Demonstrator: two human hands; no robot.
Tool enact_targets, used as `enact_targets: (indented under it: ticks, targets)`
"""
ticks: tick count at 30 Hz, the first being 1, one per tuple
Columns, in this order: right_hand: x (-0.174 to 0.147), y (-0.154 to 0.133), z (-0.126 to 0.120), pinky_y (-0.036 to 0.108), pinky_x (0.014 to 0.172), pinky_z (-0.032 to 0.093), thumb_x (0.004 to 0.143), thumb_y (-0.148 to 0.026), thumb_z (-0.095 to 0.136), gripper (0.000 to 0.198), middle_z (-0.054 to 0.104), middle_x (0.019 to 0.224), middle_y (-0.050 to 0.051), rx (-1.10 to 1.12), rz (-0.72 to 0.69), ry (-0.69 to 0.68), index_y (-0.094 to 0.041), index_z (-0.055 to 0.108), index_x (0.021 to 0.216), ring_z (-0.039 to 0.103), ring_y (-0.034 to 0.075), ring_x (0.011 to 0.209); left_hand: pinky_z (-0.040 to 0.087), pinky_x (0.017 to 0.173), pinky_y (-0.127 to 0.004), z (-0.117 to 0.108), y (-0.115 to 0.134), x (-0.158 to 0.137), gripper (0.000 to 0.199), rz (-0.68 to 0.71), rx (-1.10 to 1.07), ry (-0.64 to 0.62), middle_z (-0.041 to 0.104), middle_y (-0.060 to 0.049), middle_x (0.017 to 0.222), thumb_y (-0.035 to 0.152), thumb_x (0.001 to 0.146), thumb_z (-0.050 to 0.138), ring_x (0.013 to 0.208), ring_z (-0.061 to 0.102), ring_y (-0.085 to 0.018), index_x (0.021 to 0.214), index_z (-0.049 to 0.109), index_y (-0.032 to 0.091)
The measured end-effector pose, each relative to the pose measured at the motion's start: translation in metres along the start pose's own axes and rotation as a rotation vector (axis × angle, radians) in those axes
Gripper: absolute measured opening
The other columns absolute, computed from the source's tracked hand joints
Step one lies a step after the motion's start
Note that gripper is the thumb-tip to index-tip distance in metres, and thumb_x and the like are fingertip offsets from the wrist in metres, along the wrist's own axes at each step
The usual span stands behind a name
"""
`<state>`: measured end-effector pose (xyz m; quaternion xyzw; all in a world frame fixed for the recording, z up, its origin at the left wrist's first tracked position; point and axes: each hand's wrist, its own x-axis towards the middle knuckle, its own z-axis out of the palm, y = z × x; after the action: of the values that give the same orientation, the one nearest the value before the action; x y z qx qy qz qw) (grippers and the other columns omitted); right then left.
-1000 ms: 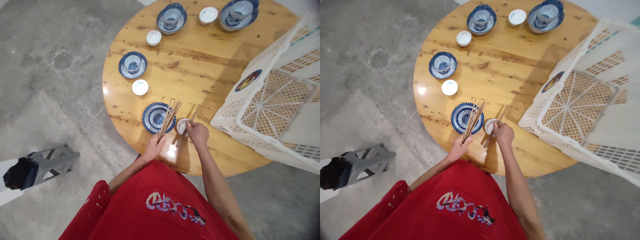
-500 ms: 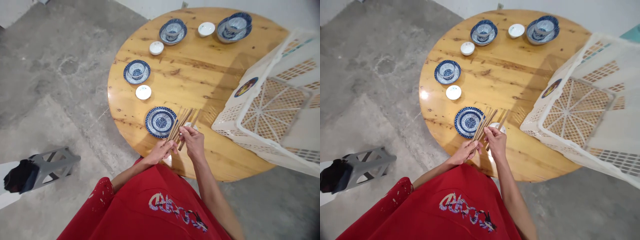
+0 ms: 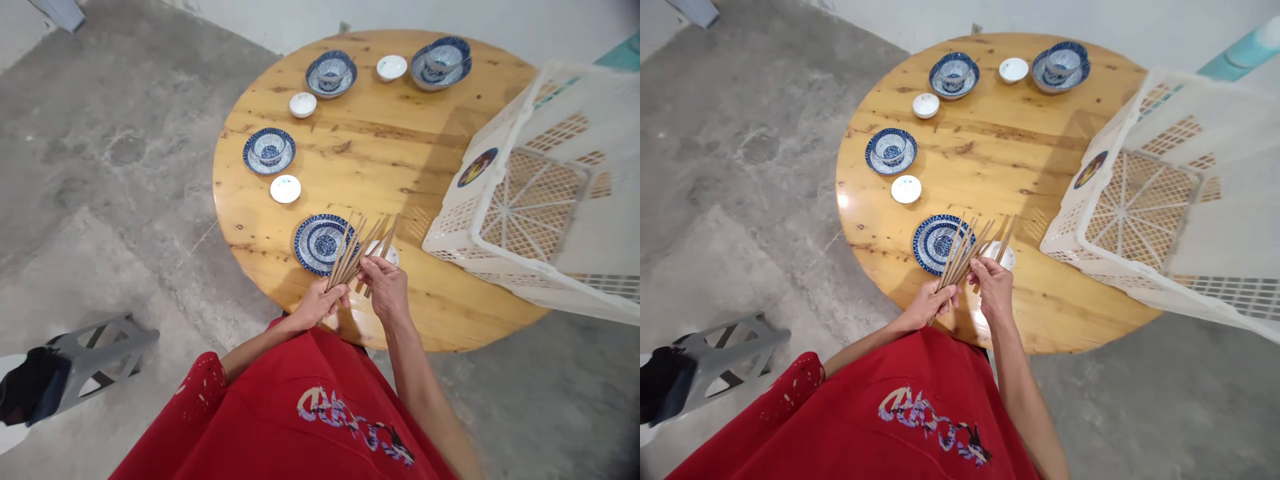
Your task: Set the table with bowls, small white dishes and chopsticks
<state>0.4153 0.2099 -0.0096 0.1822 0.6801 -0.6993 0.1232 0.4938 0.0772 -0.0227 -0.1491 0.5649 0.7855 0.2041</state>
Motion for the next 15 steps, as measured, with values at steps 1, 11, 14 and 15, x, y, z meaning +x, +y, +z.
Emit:
enact_targets:
  ticks: [1,11,14,15]
  targets:
    - [-0.002,0.0,-0.001,0.021,0.047,0.04,0.06,-0.052,0.083,0.041,0.057,0.056,-0.002,-0.014,-0.01,-0.012,-0.016,0.067,0.071,0.049,0.009,0.049,0.03,0.042,-0.021,-0.001,0.0,-0.001,0.048,-0.001,-0.001,-0.005,0.063,0.001,0.072,0.062,0.086,0.06,0.044,0.041,-0.005,0.095,0.062,0.014]
    - [-0.034,0.004,-0.019,0.022,0.047,0.044,0.054,-0.052,0.089,0.045,0.054,0.053,-0.004,0.079,-0.02,-0.053,-0.017,0.063,0.063,0.048,0.009,0.048,0.039,0.047,-0.02,0.009,-0.014,-0.033,0.048,-0.025,0.037,0.05,0.067,-0.004,0.069,0.061,0.084,0.062,0.05,0.055,-0.009,0.079,0.065,0.013]
    - [-0.047,0.011,-0.029,0.022,0.047,0.045,0.053,-0.052,0.089,0.045,0.053,0.052,-0.004,0.119,-0.015,-0.057,-0.017,0.062,0.061,0.047,0.008,0.048,0.042,0.048,-0.021,0.017,-0.019,-0.047,0.05,-0.079,0.046,0.039,0.068,-0.005,0.07,0.062,0.081,0.065,0.053,0.059,-0.011,0.083,0.064,0.013]
    - [-0.052,0.013,-0.032,0.022,0.046,0.044,0.053,-0.053,0.089,0.046,0.053,0.052,-0.004,0.124,-0.014,-0.061,-0.017,0.062,0.061,0.046,0.008,0.048,0.042,0.048,-0.021,0.019,-0.021,-0.052,0.05,-0.092,0.042,0.029,0.069,-0.005,0.072,0.062,0.079,0.066,0.054,0.06,-0.011,0.086,0.064,0.013]
